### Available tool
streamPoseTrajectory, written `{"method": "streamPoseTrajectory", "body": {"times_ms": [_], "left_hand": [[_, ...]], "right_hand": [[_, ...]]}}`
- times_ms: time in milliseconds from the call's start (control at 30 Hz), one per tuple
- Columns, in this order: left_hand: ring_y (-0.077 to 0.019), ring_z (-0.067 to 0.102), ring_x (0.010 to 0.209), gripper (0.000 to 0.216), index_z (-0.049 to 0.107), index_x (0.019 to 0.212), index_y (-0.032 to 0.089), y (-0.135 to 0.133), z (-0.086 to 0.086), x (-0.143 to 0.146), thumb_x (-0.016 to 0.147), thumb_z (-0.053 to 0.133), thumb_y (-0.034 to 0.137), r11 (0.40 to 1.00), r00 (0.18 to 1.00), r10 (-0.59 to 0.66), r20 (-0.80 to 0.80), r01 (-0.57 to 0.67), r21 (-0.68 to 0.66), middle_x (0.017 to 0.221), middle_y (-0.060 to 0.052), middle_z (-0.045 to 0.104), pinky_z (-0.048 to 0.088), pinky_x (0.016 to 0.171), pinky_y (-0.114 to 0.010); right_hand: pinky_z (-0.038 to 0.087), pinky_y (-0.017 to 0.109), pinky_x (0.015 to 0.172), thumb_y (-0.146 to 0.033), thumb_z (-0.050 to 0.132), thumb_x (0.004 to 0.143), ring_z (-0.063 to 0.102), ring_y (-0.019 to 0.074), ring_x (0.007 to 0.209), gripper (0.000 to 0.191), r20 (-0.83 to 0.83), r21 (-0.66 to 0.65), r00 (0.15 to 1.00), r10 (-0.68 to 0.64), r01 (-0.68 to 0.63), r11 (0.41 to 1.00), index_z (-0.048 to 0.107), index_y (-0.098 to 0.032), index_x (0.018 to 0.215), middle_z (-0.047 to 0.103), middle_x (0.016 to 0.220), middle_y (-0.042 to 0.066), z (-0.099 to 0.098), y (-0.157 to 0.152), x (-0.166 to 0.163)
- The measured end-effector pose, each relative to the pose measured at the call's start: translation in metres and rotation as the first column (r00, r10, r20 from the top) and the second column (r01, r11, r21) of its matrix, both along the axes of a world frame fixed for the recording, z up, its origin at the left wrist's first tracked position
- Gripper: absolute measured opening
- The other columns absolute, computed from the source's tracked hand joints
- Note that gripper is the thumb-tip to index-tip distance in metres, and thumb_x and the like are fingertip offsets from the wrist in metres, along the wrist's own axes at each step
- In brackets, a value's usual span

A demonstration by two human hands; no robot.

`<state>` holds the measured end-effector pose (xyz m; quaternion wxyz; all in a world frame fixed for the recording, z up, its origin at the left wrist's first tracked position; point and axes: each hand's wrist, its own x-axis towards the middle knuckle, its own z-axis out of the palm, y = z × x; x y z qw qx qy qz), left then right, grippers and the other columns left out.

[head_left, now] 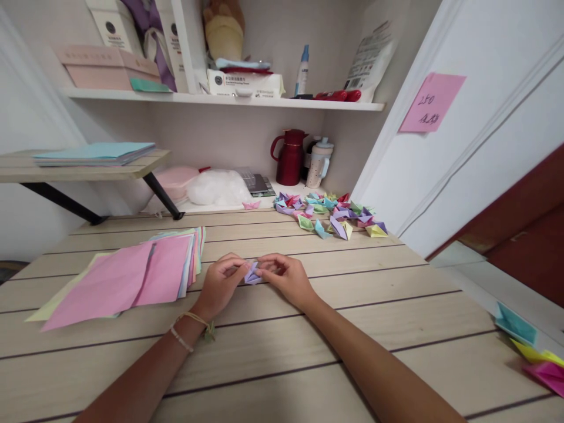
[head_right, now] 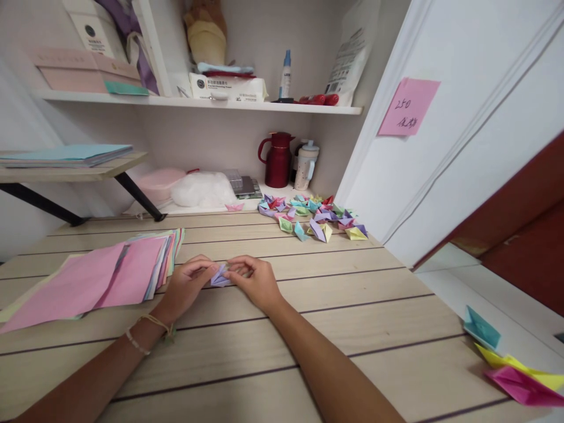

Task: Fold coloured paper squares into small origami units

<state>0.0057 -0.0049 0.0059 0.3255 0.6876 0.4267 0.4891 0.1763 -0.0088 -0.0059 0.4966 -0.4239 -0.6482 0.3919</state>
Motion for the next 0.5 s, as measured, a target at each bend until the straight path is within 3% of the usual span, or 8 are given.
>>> {"method": "streamPoseTrajectory", "body": {"times_ms": [133,267,400,500], "left_hand": [[-0.0134,0.053,0.064,0.012,0.067,0.069,0.018,0.001,-0.002,0.000,0.073,0.058,0.025,1.000,1.000,-0.008,0.007,0.008,-0.008,0.067,-0.001,0.058,0.042,0.058,-0.022],[-0.0133,0.054,0.065,0.011,0.067,0.067,0.017,0.000,0.000,0.001,0.071,0.060,0.026,0.999,0.999,0.000,0.048,0.002,-0.034,0.067,-0.001,0.059,0.043,0.059,-0.022],[-0.0116,0.054,0.058,0.015,0.065,0.065,0.016,-0.001,0.001,0.003,0.070,0.061,0.029,0.987,0.992,0.001,0.125,0.018,-0.158,0.062,0.001,0.061,0.042,0.053,-0.021],[-0.0116,0.055,0.055,0.017,0.065,0.066,0.015,-0.001,0.000,0.003,0.069,0.062,0.032,0.972,0.984,0.061,0.165,-0.022,-0.232,0.061,0.000,0.064,0.042,0.051,-0.020]], "right_hand": [[0.046,0.024,0.056,-0.033,0.064,0.071,0.059,0.0143,0.058,0.016,0.108,0.047,0.994,-0.020,0.015,0.999,0.069,-0.018,0.072,0.068,0.069,0.003,0.000,-0.001,0.001],[0.044,0.023,0.054,-0.032,0.063,0.072,0.057,0.0134,0.059,0.014,0.182,0.121,0.983,0.001,-0.023,0.992,0.068,-0.019,0.071,0.066,0.069,0.003,0.003,-0.002,0.001],[0.043,0.021,0.052,-0.029,0.066,0.070,0.058,0.0141,0.071,0.010,0.185,0.184,0.981,0.056,-0.091,0.979,0.068,-0.020,0.074,0.062,0.084,0.004,0.004,-0.005,-0.004],[0.043,0.021,0.051,-0.027,0.065,0.070,0.057,0.0136,0.073,0.009,0.157,0.180,0.987,0.037,-0.065,0.982,0.068,-0.021,0.075,0.059,0.088,0.005,0.003,-0.007,-0.010]]}}
